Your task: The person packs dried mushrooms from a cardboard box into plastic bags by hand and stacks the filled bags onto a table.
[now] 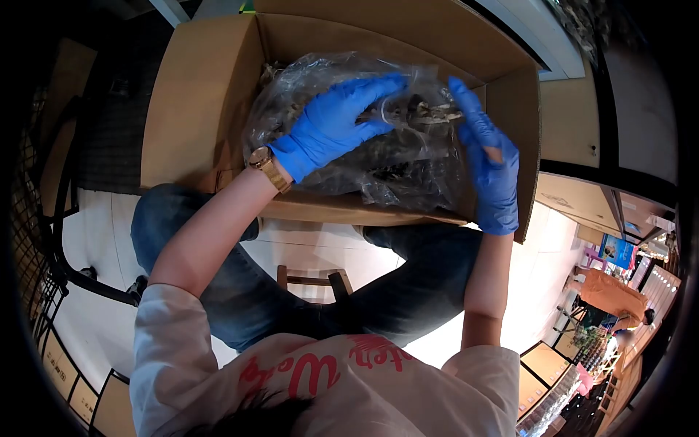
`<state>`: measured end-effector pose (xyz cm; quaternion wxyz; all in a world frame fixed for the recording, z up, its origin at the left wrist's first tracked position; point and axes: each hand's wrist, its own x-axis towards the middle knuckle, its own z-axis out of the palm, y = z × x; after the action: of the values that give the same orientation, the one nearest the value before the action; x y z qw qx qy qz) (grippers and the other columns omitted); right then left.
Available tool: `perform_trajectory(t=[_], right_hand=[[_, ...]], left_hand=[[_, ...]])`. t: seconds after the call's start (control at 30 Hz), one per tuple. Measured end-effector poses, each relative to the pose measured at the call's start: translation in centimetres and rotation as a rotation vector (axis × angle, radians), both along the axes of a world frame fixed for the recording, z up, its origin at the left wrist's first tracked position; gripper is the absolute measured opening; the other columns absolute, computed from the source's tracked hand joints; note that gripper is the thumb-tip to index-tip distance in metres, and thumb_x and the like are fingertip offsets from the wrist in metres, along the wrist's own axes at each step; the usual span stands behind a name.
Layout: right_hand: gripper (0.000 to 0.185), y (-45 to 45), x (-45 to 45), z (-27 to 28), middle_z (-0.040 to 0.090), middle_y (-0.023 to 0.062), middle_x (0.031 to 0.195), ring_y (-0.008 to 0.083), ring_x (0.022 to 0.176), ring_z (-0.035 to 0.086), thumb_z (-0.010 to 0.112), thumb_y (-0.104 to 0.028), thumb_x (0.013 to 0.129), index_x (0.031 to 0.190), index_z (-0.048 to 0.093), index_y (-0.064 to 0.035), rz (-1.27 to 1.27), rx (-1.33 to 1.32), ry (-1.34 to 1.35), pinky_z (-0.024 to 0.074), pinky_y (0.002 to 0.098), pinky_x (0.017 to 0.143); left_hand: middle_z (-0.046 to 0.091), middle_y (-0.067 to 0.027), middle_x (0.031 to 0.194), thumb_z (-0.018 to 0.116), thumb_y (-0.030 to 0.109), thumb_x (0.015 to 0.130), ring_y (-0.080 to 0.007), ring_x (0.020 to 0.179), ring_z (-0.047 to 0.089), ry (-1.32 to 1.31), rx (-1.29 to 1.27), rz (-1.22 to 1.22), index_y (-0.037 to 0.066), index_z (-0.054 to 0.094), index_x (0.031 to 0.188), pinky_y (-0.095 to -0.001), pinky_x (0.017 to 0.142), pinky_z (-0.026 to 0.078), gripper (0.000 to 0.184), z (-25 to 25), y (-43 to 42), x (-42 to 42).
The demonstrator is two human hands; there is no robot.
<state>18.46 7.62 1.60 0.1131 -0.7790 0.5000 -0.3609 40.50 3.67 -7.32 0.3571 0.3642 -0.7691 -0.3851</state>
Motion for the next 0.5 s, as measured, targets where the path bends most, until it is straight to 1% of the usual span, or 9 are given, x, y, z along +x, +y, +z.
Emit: perform_trajectory(t=[0.07,0.13,0.2,0.23,0.3,0.33,0.4,0.43,0.5], right_hand=[[0.044,0.3,-0.1,0.5,0.061,0.0065,0.123,0.0227,0.11,0.061,0.055,0.01,0.08,0.121,0.06,-0.0058,0.047,0.075,0.177,0.0485,0.0299,0.088],[0.04,0.5,-1.0,0.7,0.061,0.0118,0.123,0.0239,0.109,0.061,0.053,0.004,0.083,0.122,0.058,-0.001,0.087,0.056,0.106,0.0477,0.0302,0.088],[0.036,0.6,-2.1,0.5,0.057,0.0175,0.126,0.0292,0.114,0.057,0.045,-0.011,0.094,0.124,0.051,0.0088,0.152,0.049,-0.207,0.0423,0.0401,0.099],[0.039,1.0,-2.0,0.3,0.059,0.0182,0.122,0.0283,0.108,0.06,0.042,-0.018,0.096,0.123,0.052,0.0094,0.048,-0.001,-0.202,0.0456,0.0403,0.096],[0.035,1.0,-1.6,0.5,0.061,0.0172,0.118,0.0252,0.101,0.063,0.046,-0.015,0.096,0.119,0.055,0.0093,-0.032,-0.006,-0.262,0.0477,0.0363,0.09],[0.031,1.1,-1.4,0.6,0.064,0.0162,0.115,0.0222,0.095,0.065,0.049,-0.013,0.095,0.115,0.058,0.0093,-0.115,-0.009,-0.322,0.0497,0.0322,0.085],[0.03,0.2,-2.5,-1.4,0.066,0.0134,0.109,0.0194,0.088,0.065,0.05,-0.015,0.095,0.113,0.06,0.0071,-0.165,0.072,-0.377,0.0507,0.0335,0.082],[0.028,-0.5,-3.6,-2.9,0.067,0.0121,0.106,0.019,0.086,0.064,0.051,-0.013,0.094,0.114,0.06,0.0049,-0.163,0.288,-0.198,0.0506,0.0326,0.083],[0.027,-1.5,-3.2,-4.8,0.067,0.0111,0.104,0.0178,0.089,0.062,0.054,-0.011,0.092,0.117,0.06,-0.0012,-0.203,0.72,0.097,0.05,0.0303,0.084]], left_hand=[[0.051,-0.0078,0.134,0.067,0.016,0.082,-0.0251,0.121,0.051,0.02,-0.026,0.017,0.011,0.047,0.134,-0.0354,0.1,0.042,0.056,0.3,-0.3,0.4],[0.052,-0.0077,0.134,0.067,0.014,0.083,-0.024,0.121,0.051,0.042,-0.051,0.043,0.011,0.048,0.133,-0.0356,0.1,0.042,0.054,0.9,-0.4,0.7],[0.054,-0.007,0.132,0.066,0.01,0.083,-0.0193,0.119,0.052,0.262,0.04,0.086,0.01,0.05,0.132,-0.0332,0.098,0.044,0.052,1.8,-0.8,0.7],[0.054,-0.007,0.132,0.066,0.01,0.083,-0.0193,0.119,0.052,0.263,0.035,0.09,0.01,0.05,0.132,-0.0332,0.098,0.044,0.052,2.0,-1.2,0.8],[0.059,-0.0047,0.125,0.068,0.022,0.083,-0.0204,0.11,0.058,0.469,-0.011,0.103,0.013,0.054,0.128,-0.0327,0.094,0.046,0.048,2.4,-2.0,1.0],[0.059,-0.0047,0.125,0.068,0.022,0.083,-0.0204,0.11,0.058,0.467,-0.006,0.104,0.013,0.054,0.128,-0.0327,0.094,0.046,0.048,2.6,-2.0,1.4],[0.06,-0.0048,0.122,0.07,0.018,0.082,-0.016,0.11,0.057,0.649,0.198,0.152,0.011,0.054,0.127,-0.0292,0.096,0.045,0.048,3.3,-2.2,2.3],[0.057,-0.0063,0.126,0.063,0.005,0.086,-0.0137,0.114,0.054,0.685,0.18,0.105,0.005,0.052,0.129,-0.0269,0.097,0.043,0.045,4.0,-1.9,2.4],[0.057,-0.0069,0.126,0.063,0.004,0.086,-0.0139,0.114,0.054,0.697,0.181,0.154,0.005,0.051,0.129,-0.027,0.098,0.043,0.045,3.5,-2.8,2.7]])
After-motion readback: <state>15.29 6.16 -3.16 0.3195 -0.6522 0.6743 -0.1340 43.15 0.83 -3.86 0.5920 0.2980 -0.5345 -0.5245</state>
